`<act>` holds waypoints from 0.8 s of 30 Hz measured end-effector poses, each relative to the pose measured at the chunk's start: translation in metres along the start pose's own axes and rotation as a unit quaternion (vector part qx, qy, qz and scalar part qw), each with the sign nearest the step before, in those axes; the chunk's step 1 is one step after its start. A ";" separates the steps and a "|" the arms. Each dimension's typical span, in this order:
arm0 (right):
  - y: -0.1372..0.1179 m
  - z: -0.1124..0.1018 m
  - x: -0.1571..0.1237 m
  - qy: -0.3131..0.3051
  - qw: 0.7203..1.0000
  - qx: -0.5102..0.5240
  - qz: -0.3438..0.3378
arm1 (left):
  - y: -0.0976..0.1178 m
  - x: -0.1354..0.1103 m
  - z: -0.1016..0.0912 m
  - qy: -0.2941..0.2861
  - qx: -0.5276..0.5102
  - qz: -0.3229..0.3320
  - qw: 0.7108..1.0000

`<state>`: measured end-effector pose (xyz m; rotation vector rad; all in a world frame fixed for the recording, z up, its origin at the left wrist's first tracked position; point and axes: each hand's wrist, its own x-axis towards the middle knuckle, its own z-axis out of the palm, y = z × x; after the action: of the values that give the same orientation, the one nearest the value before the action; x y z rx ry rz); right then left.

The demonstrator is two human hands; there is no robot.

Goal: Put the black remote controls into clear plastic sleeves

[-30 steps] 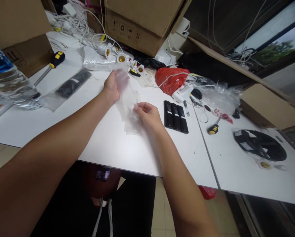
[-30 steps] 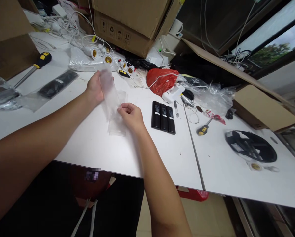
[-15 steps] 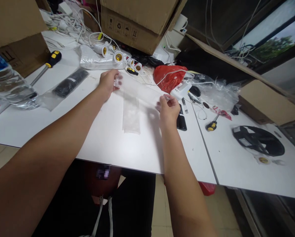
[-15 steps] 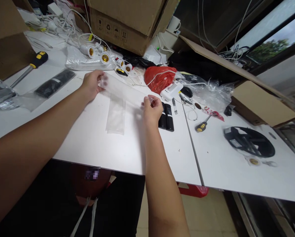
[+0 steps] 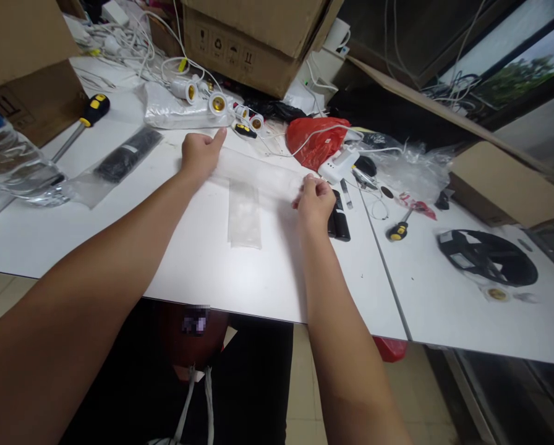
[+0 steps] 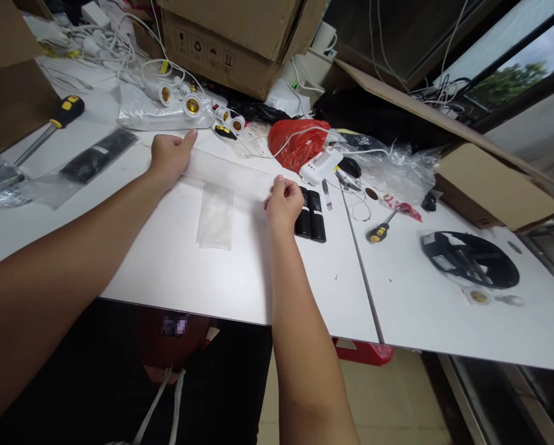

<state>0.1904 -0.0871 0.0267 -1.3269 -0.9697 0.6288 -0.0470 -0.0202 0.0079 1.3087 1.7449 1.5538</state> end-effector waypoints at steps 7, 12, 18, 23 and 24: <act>0.003 -0.004 0.001 -0.007 0.999 -0.048 0.016 | 0.000 -0.001 -0.001 0.028 -0.086 -0.023 0.996; 0.003 -0.005 0.002 0.003 0.997 -0.065 0.028 | 0.002 -0.001 -0.002 -0.007 -0.168 -0.071 0.983; 0.004 -0.008 0.004 -0.001 0.997 -0.062 0.037 | 0.004 -0.002 -0.007 -0.018 0.025 -0.056 0.998; 0.006 -0.010 0.007 0.000 0.997 -0.069 0.045 | 0.004 -0.001 -0.008 -0.027 -0.005 -0.058 0.998; 0.007 -0.011 0.007 -0.001 0.996 -0.073 0.045 | 0.003 0.000 -0.007 -0.026 -0.021 -0.062 0.998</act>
<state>0.2041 -0.0853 0.0220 -1.5055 -0.9756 0.6371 -0.0516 -0.0237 0.0125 1.1875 1.7178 1.4673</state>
